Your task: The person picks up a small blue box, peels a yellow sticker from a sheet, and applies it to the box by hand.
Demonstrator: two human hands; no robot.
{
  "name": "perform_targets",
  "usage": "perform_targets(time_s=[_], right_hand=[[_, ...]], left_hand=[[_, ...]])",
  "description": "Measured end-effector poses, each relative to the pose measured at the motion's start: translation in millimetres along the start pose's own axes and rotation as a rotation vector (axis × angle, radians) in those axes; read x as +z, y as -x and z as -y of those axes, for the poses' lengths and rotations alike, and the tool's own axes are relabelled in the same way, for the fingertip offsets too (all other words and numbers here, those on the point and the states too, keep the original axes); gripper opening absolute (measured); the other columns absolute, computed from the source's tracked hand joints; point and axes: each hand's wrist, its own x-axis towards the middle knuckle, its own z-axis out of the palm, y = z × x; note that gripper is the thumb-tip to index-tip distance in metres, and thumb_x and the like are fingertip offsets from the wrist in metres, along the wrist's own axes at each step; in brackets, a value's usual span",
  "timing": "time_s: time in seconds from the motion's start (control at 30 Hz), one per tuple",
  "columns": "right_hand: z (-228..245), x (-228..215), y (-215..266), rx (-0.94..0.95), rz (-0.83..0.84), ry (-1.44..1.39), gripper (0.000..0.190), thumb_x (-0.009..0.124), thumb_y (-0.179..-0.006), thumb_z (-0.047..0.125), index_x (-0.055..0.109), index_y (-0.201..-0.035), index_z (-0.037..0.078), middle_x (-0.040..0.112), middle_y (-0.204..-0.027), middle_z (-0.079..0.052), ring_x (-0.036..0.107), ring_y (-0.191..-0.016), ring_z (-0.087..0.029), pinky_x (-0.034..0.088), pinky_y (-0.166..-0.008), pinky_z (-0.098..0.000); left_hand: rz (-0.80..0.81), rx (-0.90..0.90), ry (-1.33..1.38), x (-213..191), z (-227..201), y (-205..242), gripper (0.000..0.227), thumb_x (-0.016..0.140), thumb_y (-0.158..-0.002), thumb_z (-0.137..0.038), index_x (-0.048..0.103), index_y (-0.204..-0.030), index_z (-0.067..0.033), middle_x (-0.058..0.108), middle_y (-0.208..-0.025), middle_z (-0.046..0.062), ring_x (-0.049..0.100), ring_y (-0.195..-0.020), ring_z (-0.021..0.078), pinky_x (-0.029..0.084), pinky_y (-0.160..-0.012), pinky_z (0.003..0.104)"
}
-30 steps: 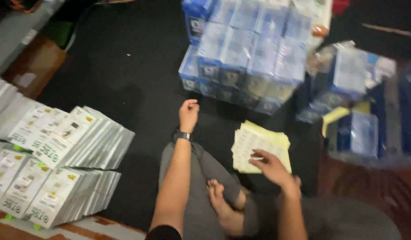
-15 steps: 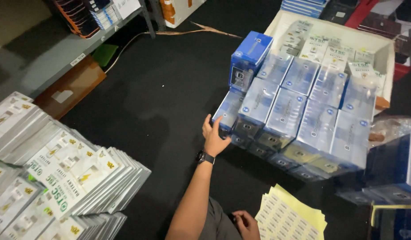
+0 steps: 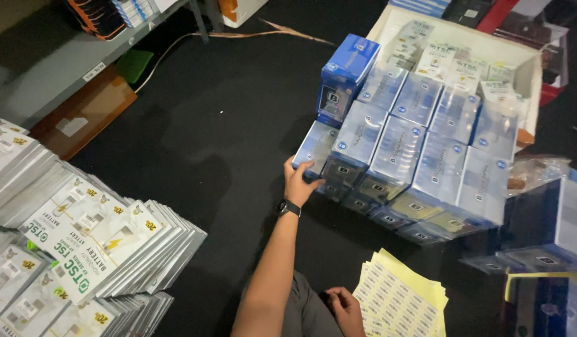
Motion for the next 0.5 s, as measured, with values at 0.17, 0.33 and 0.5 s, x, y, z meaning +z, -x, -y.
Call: perform_targets(time_s=[0.17,0.33,0.5], right_hand=[[6,-7,9,-0.115,-0.008,0.04,0.022,0.059,-0.098,0.014,0.078,-0.093,0.005,0.075,-0.083,-0.007,0.067,-0.078,-0.016,0.05,-0.075,-0.0289],[10,-11,18,-0.176,-0.035,0.098,0.021,0.06,-0.097,0.015,0.079,-0.092,0.008,0.079,-0.09,-0.005,0.072,-0.085,-0.015,0.053,-0.079,-0.0286],[6,-18,31,-0.36,-0.033,0.147,0.019,0.059,-0.094,0.013,0.078,-0.094,0.01,0.078,-0.091,-0.003,0.07,-0.085,-0.013,0.052,-0.079,-0.0267]], left_hand=[[-0.114,-0.012,-0.034,2,-2,12,0.045,0.093,-0.066,-0.013,0.074,-0.107,-0.0151,0.042,-0.134,0.013,0.057,-0.125,0.037,0.047,-0.11,0.039],[-0.161,-0.124,-0.047,-15,-17,42,0.043,0.088,-0.064,-0.01,0.072,-0.104,-0.0162,0.042,-0.135,0.013,0.057,-0.12,0.0379,0.052,-0.103,0.04],[-0.291,-0.108,-0.068,-28,-27,85,0.04,0.088,-0.059,-0.008,0.071,-0.094,-0.0168,0.043,-0.126,0.013,0.063,-0.112,0.0359,0.052,-0.102,0.037]])
